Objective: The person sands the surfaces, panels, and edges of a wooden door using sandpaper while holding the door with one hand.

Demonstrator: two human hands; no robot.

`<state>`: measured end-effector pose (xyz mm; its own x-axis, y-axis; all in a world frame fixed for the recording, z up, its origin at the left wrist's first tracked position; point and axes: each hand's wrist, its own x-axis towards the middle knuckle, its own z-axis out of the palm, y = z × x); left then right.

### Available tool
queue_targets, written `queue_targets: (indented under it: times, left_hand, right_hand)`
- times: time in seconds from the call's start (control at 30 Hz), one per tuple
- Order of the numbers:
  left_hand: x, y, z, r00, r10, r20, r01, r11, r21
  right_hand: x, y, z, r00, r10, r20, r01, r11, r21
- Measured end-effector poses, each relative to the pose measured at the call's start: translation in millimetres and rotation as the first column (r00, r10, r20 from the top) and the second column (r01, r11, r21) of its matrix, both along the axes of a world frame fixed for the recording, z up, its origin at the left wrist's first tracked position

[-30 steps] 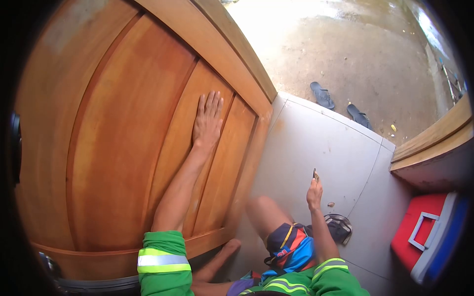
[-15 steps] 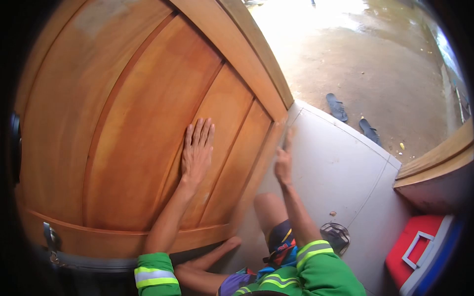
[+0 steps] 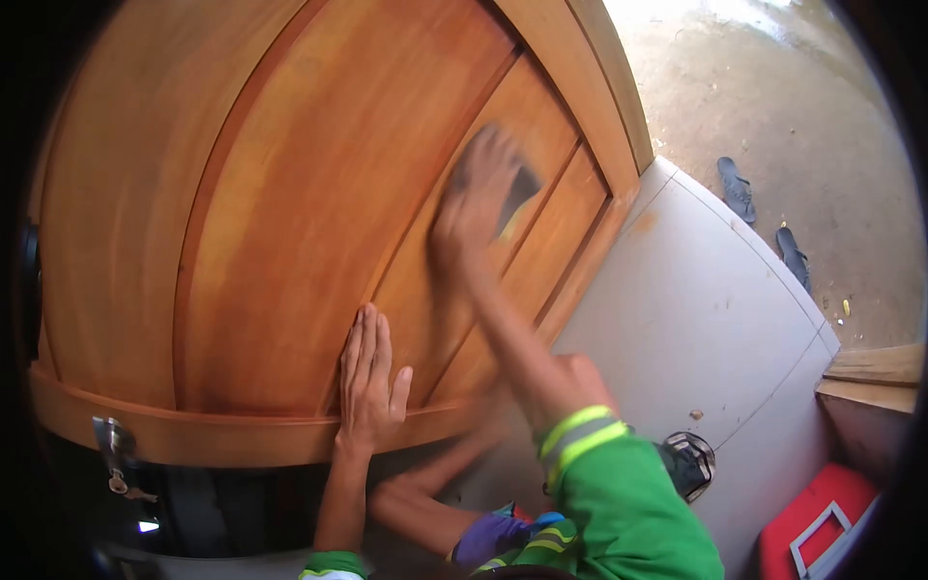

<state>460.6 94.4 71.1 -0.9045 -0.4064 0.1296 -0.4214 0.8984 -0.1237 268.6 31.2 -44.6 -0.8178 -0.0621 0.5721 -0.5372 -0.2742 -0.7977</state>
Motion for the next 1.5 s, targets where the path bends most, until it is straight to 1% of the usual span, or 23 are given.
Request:
queue_targets:
  times: [0.03, 0.07, 0.13, 0.2, 0.27, 0.37, 0.43, 0.53, 0.57, 0.63, 0.67, 0.73, 0.83, 0.9, 0.93, 1.0, 1.07, 1.17, 1.23, 1.3, 1.4, 1.47, 1.5]
  left_hand:
    - [-4, -2, -1, 0.998, 0.01, -0.069, -0.006, 0.998, 0.064]
    - [-8, -1, -2, 0.992, 0.007, -0.123, 0.006, 0.994, 0.107]
    - [-10, 6, 2, 0.978, 0.012, -0.21, 0.029, 0.981, 0.193]
    - [-11, 8, 7, 0.977, 0.037, -0.212, 0.014, 0.973, 0.232]
    - [-12, 6, 7, 0.96, 0.047, -0.276, 0.048, 0.944, 0.327]
    - [-16, 11, 5, 0.956, 0.095, -0.277, 0.0, 0.946, 0.325]
    - [-17, 8, 2, 0.963, 0.068, -0.26, -0.002, 0.97, 0.245]
    - [-16, 8, -2, 0.973, 0.033, -0.226, 0.008, 0.984, 0.179]
    - [-14, 8, -1, 0.974, 0.03, -0.226, 0.007, 0.987, 0.16]
    - [-9, 8, 7, 0.987, 0.029, -0.158, -0.01, 0.993, 0.116]
    - [-8, 8, 9, 0.991, 0.029, -0.129, -0.017, 0.995, 0.096]
    - [2, 11, 10, 0.989, 0.046, -0.143, -0.043, 0.999, 0.025]
    - [16, 6, 0, 0.979, -0.018, -0.202, -0.019, 0.983, -0.181]
    - [21, 9, 11, 0.968, -0.048, -0.247, -0.045, 0.932, -0.358]
    - [23, 12, 17, 0.963, -0.07, -0.261, -0.054, 0.897, -0.439]
    - [20, 15, 33, 0.949, 0.018, -0.314, -0.192, 0.824, -0.533]
    - [17, 13, 43, 0.938, 0.085, -0.337, -0.288, 0.733, -0.616]
    - [4, 0, 58, 0.94, 0.167, -0.298, -0.331, 0.657, -0.677]
    - [-22, -10, 75, 0.933, 0.166, -0.318, -0.35, 0.619, -0.704]
    - [-37, -13, 97, 0.934, 0.149, -0.326, -0.348, 0.593, -0.726]
    - [-42, -23, 107, 0.925, 0.043, -0.377, -0.332, 0.576, -0.747]
    - [-51, -24, 105, 0.914, 0.049, -0.403, -0.363, 0.543, -0.757]
    - [-54, -24, 104, 0.91, 0.056, -0.412, -0.377, 0.528, -0.761]
  right_hand:
    - [3, -5, 6, 1.0, -0.017, -0.017, 0.017, 1.0, -0.016]
    - [61, -2, -20, 0.995, 0.062, -0.083, -0.056, 0.995, 0.079]
    - [111, 16, -41, 0.976, 0.173, -0.131, -0.142, 0.966, 0.217]
    - [84, 12, -52, 0.963, 0.22, -0.159, -0.172, 0.948, 0.267]
    - [-9, -1, -7, 0.999, 0.003, 0.05, -0.006, 0.998, 0.066]
    - [26, 1, -7, 0.999, 0.045, -0.005, -0.045, 0.997, 0.065]
    - [51, 4, 2, 0.997, 0.058, -0.047, -0.056, 0.998, 0.04]
    - [192, 21, -80, 0.898, 0.351, -0.265, -0.289, 0.925, 0.247]
    - [188, 24, -98, 0.871, 0.396, -0.291, -0.32, 0.906, 0.277]
    - [152, 28, -82, 0.925, 0.343, -0.166, -0.305, 0.928, 0.215]
    - [96, 25, -36, 0.971, 0.239, -0.003, -0.237, 0.963, 0.13]
    - [23, 17, 31, 0.993, 0.041, 0.106, -0.042, 0.999, 0.005]
    - [77, 27, 37, 0.984, 0.176, -0.02, -0.176, 0.984, 0.016]
    - [164, 32, -36, 0.905, 0.361, -0.226, -0.331, 0.93, 0.158]
    - [162, 30, -49, 0.891, 0.372, -0.262, -0.321, 0.922, 0.215]
    - [147, 28, -70, 0.857, 0.399, -0.325, -0.297, 0.899, 0.322]
    - [76, 21, -9, 0.987, 0.162, 0.007, -0.162, 0.987, -0.002]
    - [63, 25, 48, 0.99, 0.1, 0.098, -0.102, 0.995, 0.007]
    - [153, 33, -6, 0.945, 0.292, -0.148, -0.269, 0.95, 0.16]
    - [205, 47, -70, 0.85, 0.41, -0.33, -0.326, 0.902, 0.282]
    - [130, 40, -25, 0.918, 0.397, -0.021, -0.378, 0.889, 0.259]
    - [62, 20, 18, 0.988, 0.129, 0.083, -0.135, 0.988, 0.08]
    - [60, 26, 30, 0.988, 0.132, 0.078, -0.137, 0.989, 0.06]
